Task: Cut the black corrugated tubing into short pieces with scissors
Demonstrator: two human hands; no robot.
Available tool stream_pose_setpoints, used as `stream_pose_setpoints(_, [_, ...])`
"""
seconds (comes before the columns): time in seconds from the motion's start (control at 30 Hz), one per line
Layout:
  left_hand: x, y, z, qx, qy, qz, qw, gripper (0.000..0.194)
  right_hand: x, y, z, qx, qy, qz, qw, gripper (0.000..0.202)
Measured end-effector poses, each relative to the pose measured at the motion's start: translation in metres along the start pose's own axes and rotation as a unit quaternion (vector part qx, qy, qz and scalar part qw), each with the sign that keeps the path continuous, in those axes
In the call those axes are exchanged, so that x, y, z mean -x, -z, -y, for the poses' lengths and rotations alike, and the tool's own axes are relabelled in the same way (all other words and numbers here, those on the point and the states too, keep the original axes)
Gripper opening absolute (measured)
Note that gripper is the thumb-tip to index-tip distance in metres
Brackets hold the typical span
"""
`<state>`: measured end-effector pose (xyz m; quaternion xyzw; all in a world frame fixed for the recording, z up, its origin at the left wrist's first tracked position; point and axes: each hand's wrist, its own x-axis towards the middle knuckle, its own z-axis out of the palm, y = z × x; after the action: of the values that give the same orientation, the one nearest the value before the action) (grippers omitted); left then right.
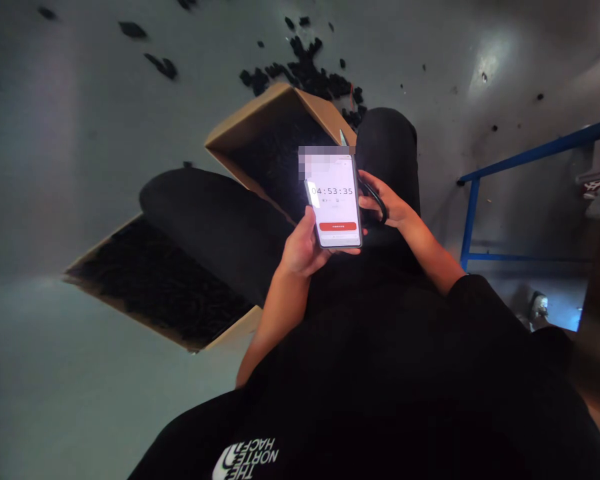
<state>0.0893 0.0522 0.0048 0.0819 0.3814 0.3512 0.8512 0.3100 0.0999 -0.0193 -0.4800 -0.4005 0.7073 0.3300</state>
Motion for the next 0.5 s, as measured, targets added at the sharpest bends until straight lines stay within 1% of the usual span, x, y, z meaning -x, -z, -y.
stream_pose_setpoints(0.2, [0.001,-0.003,-0.001,-0.013,0.016,-0.033,0.999,0.070,-0.002,0.000,-0.001,-0.022,0.005,0.020,1.000,0.094])
stream_pose_setpoints(0.37, [0.001,-0.003,-0.001,-0.018,0.008,-0.036,0.999,0.068,-0.002,0.001,0.001,-0.015,0.003,0.027,1.000,0.089])
stream_pose_setpoints(0.5, [0.000,0.001,0.000,-0.015,0.003,-0.025,1.000,0.068,-0.006,0.004,-0.009,-0.042,0.002,0.029,0.999,0.091])
